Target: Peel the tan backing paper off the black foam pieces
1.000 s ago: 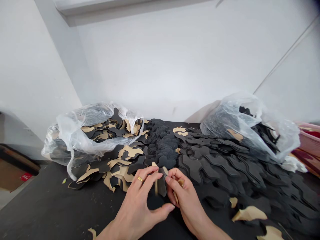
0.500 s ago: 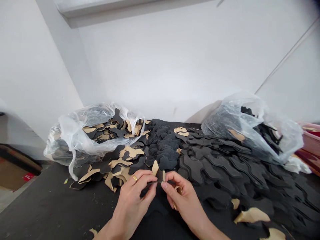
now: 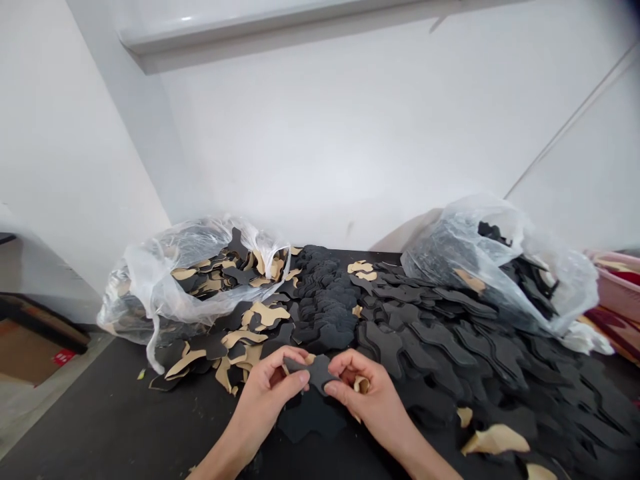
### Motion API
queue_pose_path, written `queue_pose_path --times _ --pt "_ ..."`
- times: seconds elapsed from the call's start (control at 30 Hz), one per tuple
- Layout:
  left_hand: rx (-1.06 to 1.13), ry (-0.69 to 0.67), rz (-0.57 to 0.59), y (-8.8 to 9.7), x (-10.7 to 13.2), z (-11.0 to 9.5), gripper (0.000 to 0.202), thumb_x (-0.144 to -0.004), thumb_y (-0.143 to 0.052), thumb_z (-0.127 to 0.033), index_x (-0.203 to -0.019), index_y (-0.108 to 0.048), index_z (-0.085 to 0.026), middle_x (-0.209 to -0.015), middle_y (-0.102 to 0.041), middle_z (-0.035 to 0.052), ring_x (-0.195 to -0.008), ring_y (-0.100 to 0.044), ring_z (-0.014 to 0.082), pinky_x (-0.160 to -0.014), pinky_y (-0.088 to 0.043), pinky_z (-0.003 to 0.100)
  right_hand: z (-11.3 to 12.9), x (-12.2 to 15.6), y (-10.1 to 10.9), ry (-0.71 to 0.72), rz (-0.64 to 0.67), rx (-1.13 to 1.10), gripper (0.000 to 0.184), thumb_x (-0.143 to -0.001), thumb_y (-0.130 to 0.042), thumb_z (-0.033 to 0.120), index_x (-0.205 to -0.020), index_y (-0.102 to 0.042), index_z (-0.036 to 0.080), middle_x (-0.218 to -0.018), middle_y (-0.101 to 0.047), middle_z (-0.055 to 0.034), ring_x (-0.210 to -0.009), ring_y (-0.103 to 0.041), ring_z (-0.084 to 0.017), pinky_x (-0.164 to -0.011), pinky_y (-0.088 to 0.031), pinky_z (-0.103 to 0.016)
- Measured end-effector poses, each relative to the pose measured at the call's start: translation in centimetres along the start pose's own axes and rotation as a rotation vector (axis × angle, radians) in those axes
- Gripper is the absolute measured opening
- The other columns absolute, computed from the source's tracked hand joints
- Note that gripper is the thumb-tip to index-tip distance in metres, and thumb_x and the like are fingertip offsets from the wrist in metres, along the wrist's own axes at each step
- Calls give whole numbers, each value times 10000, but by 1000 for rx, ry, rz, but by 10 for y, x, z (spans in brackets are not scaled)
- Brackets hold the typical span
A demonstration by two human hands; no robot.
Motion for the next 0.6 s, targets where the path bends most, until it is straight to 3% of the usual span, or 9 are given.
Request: queue_pose_path --times 0.1,0.27,0.37,0.47,0.6 --pt "-52 -44 -48 -1 1 -7 141 -815 -658 -307 -771 -655 -174 -1109 -641 80 -747 -616 144 -685 -522 254 1 2 -7 -58 57 -45 291 -775 -754 425 -863 -615 185 -629 -449 79 -425 -304 -25 -389 -237 -165" --pt "-96 -65 -85 -2 8 -15 150 -824 -663 -322 -824 -692 -175 -1168 -621 115 -751 -652 160 -689 -579 297 14 10 -5 -67 59 -83 430 -781 -754 397 -1164 -631 243 -791 -496 45 -466 -374 -36 -396 -289 -168" --pt "-135 -93 -120 0 16 -12 118 -839 -658 -291 -828 -710 -186 -1149 -632 115 -884 -676 200 -697 -585 274 15 15 -3 -93 54 -87 306 -786 -746 385 -1024 -666 211 -798 -504 33 -474 -390 -36 -400 -293 -171" --pt "-193 -137 -157 2 27 -8 78 -846 -659 -253 -820 -704 -196 -1123 -647 107 -987 -672 222 -725 -584 261 8 22 -6 -175 55 -102 255 -788 -736 384 -917 -634 189 -681 -480 61 -418 -333 -24 -387 -259 -171" --pt "-338 -192 -160 0 45 0 68 -874 -632 -198 -858 -695 -214 -1107 -654 89 -989 -672 198 -743 -577 245 -1 35 -12 -222 18 -38 202 -793 -719 356 -815 -617 183 -593 -441 76 -415 -315 -37 -398 -246 -183"
Point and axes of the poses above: each hand's wrist, its own x-axis away from the middle knuckle, its own y-axis out of the back of the hand, z = x × y, the point moved 5 cm from there along -x, towards the middle knuckle
